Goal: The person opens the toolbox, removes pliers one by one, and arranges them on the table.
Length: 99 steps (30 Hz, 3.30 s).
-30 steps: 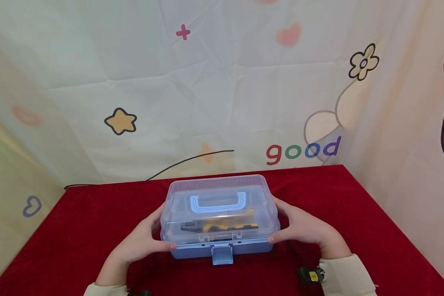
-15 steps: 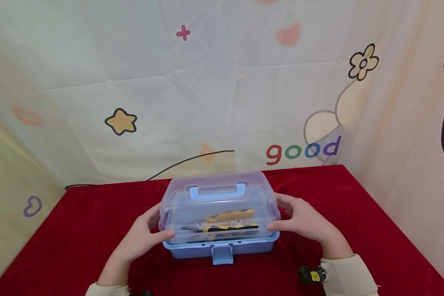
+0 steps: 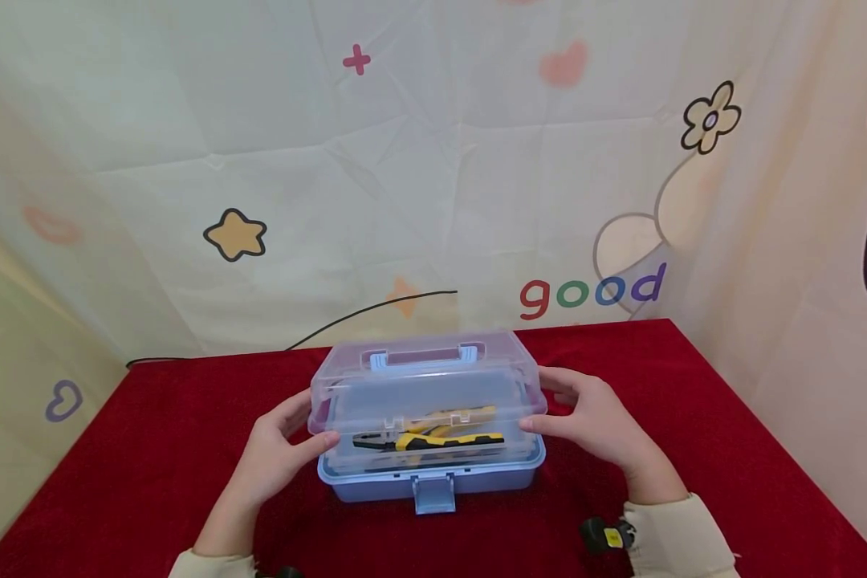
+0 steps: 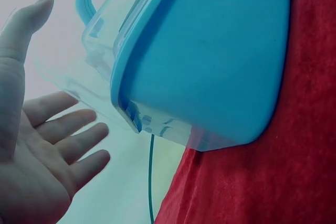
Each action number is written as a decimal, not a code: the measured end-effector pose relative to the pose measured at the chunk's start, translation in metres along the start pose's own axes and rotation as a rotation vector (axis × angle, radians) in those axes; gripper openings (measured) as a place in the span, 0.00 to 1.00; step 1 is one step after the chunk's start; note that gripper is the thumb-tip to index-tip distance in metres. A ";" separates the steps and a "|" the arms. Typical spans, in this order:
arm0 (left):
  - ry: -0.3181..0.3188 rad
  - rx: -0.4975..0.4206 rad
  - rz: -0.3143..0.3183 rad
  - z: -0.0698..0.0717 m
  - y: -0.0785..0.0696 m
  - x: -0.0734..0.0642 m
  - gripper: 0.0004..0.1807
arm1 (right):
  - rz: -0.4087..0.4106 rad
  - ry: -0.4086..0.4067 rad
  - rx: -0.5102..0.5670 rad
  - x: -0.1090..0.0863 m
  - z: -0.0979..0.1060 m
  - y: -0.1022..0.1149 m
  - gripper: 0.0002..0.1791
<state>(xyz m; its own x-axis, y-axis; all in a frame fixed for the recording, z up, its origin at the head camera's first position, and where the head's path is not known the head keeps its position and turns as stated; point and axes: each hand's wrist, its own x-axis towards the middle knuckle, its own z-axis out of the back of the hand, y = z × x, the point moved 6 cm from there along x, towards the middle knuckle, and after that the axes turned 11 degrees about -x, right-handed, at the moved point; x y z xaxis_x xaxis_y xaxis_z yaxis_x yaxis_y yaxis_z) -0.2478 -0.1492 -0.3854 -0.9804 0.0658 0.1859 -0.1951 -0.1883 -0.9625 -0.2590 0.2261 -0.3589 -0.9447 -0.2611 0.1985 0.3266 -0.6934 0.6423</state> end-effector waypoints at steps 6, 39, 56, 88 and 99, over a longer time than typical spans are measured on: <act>-0.089 -0.034 -0.055 0.002 -0.006 0.000 0.34 | -0.034 -0.073 -0.008 0.000 0.003 0.001 0.35; -0.304 -0.024 -0.273 0.002 -0.018 -0.001 0.22 | 0.039 -0.450 -0.105 0.003 0.001 0.009 0.18; -0.343 0.100 -0.301 0.006 -0.032 0.012 0.19 | 0.009 -0.490 -0.141 0.014 0.012 0.012 0.17; -0.305 0.106 -0.084 0.015 -0.043 0.042 0.21 | -0.112 -0.300 -0.148 0.046 0.028 0.016 0.27; -0.274 0.116 -0.028 0.018 -0.047 0.049 0.28 | -0.101 -0.230 -0.118 0.057 0.033 0.017 0.28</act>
<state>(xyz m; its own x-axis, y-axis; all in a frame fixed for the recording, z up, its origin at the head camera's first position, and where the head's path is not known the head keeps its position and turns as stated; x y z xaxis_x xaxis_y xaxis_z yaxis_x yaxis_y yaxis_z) -0.2875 -0.1544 -0.3272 -0.9424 -0.1918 0.2739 -0.2089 -0.3019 -0.9302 -0.3081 0.2218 -0.3125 -0.9501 -0.0366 0.3097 0.2190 -0.7853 0.5791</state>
